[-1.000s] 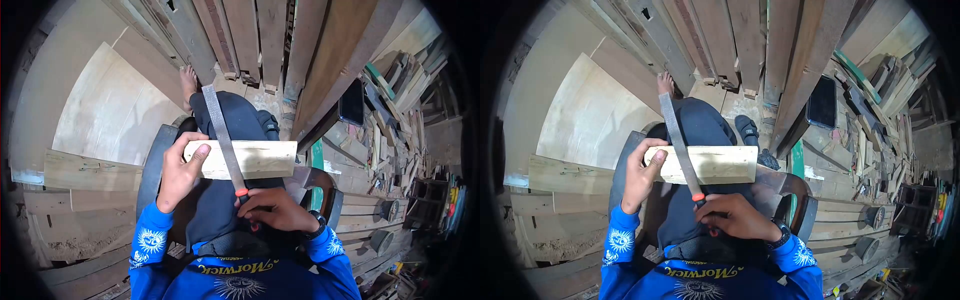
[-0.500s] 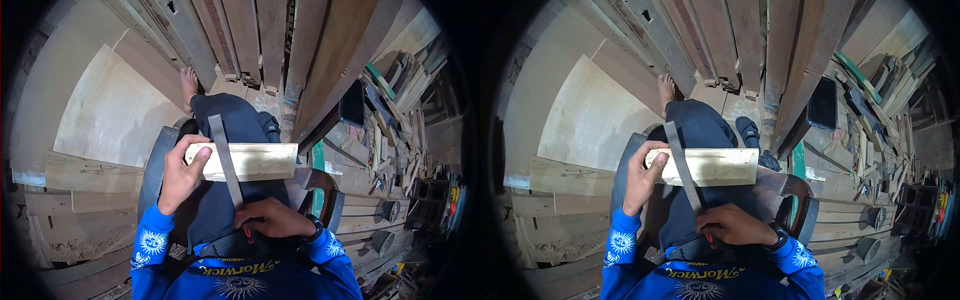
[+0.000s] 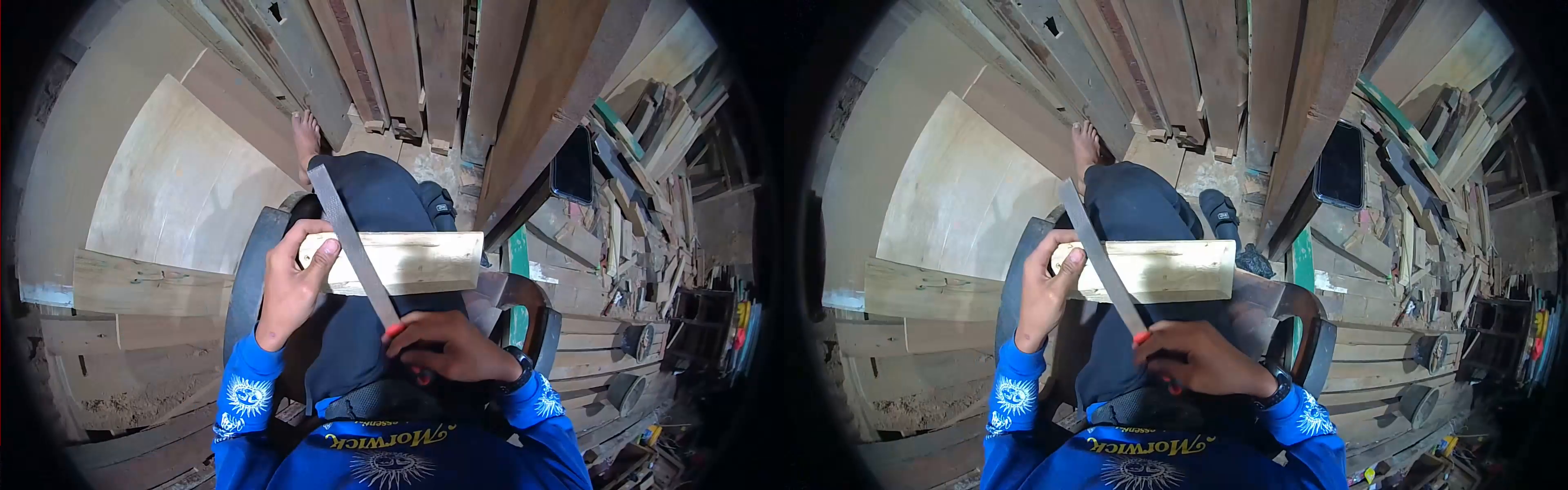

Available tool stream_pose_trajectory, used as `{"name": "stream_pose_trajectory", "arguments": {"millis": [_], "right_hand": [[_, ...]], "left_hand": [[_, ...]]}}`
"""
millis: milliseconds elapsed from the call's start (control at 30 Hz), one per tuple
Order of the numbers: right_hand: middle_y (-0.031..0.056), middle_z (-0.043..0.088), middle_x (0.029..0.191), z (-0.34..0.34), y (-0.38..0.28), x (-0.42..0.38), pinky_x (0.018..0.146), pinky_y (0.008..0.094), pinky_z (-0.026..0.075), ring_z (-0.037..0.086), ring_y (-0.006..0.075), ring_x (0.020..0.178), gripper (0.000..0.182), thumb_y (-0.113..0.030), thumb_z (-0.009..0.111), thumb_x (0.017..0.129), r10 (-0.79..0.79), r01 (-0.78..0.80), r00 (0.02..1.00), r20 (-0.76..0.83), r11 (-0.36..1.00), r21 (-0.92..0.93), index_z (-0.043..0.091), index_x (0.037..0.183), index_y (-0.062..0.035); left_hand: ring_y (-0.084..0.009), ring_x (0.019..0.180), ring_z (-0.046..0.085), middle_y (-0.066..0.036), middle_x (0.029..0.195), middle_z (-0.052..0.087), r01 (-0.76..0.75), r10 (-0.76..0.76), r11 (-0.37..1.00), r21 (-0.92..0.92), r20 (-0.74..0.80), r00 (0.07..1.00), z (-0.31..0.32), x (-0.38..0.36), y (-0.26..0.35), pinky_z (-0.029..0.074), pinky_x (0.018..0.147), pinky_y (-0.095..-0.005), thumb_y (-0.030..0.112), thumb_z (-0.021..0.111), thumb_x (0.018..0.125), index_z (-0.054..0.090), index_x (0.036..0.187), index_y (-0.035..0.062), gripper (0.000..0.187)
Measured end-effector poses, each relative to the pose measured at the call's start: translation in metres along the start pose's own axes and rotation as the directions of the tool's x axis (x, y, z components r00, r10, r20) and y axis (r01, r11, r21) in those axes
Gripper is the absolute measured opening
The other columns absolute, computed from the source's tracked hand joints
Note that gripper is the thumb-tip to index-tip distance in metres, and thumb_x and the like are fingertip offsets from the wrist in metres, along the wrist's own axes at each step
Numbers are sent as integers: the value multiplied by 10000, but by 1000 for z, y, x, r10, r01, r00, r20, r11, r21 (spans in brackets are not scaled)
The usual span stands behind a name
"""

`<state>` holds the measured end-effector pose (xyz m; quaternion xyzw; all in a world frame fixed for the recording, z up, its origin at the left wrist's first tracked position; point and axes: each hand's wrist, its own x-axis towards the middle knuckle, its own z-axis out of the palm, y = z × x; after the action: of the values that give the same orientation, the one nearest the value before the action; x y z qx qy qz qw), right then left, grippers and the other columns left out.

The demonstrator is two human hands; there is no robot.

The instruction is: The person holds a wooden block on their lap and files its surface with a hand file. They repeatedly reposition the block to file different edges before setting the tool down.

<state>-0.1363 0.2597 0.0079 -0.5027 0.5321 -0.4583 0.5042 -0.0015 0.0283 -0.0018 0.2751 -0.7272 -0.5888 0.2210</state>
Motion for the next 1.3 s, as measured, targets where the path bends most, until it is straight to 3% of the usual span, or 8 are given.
{"name": "stream_pose_trajectory", "arguments": {"millis": [133, 233, 333, 533, 933, 1133, 1200, 1300], "right_hand": [[99, 647, 1055, 0, -1, 3, 695, 377, 546, 694, 247, 786, 224, 29, 705, 913, 7, -14, 993, -121, 998, -59, 699, 1119, -58], [92, 636, 1032, 3, 0, 2, 699, 380, 539, 691, 235, 789, 238, 36, 701, 913, 105, -99, 993, 58, 990, -99, 693, 1130, -61], [98, 653, 1126, 8, -9, 2, 762, 349, 580, 722, 244, 903, 241, 42, 697, 912, 199, -196, 980, -27, 975, 102, 701, 1136, -48], [109, 662, 1108, 1, -1, 3, 821, 376, 568, 723, 260, 947, 235, 57, 703, 913, 57, -52, 998, 24, 985, -163, 711, 1124, -46], [113, 637, 975, 7, 8, 0, 698, 379, 556, 708, 265, 796, 178, 23, 703, 926, -104, 99, 994, -18, 977, -187, 693, 1093, -40], [119, 652, 992, 1, -4, 5, 798, 420, 553, 703, 321, 907, 198, 5, 719, 896, 165, -164, 985, -49, 986, 31, 699, 1085, -48], [125, 669, 1008, 0, 1, 2, 842, 431, 541, 692, 351, 960, 211, -4, 725, 887, 45, -38, 998, 35, 982, -185, 697, 1091, -50], [128, 677, 1012, 3, 3, -2, 842, 430, 539, 692, 358, 967, 202, -6, 717, 898, -33, 30, 999, -26, 994, -105, 690, 1093, -50]], "left_hand": [[-92, 852, 629, -59, 911, 719, -2, 1, 999, 40, 17, 1000, -3, 0, 3, 521, 780, -283, 163, 708, 1015, 661, 1140, -13, 221], [-93, 855, 633, -62, 912, 723, -1, 0, 999, 38, 13, 1000, -2, 0, 2, 524, 780, -284, 167, 709, 1014, 663, 1143, -13, 226], [-98, 872, 644, -70, 930, 734, 14, -14, 1000, 8, 3, 1000, 0, -2, 1, 527, 784, -286, 175, 712, 1013, 670, 1147, -12, 234], [-117, 902, 672, -91, 962, 751, 16, -16, 1000, 16, 18, 1000, -2, -1, 3, 537, 798, -299, 188, 710, 1017, 679, 1148, -12, 242], [-110, 903, 657, -77, 973, 745, 14, -15, 1000, 13, 25, 1000, -2, -2, 5, 533, 813, -295, 208, 711, 1021, 677, 1163, -7, 260], [-126, 909, 675, -100, 972, 749, 12, -13, 999, 34, 29, 999, -2, 0, 4, 537, 811, -304, 203, 705, 1020, 677, 1148, -19, 257], [-122, 908, 670, -96, 970, 747, 13, -13, 1000, 17, 26, 1000, -2, 0, 4, 534, 810, -301, 204, 705, 1020, 677, 1149, -18, 258], [-113, 908, 659, -88, 965, 743, 19, -19, 1000, -6, 24, 1000, -1, 0, 4, 529, 809, -293, 199, 706, 1020, 677, 1151, -17, 254]]}}
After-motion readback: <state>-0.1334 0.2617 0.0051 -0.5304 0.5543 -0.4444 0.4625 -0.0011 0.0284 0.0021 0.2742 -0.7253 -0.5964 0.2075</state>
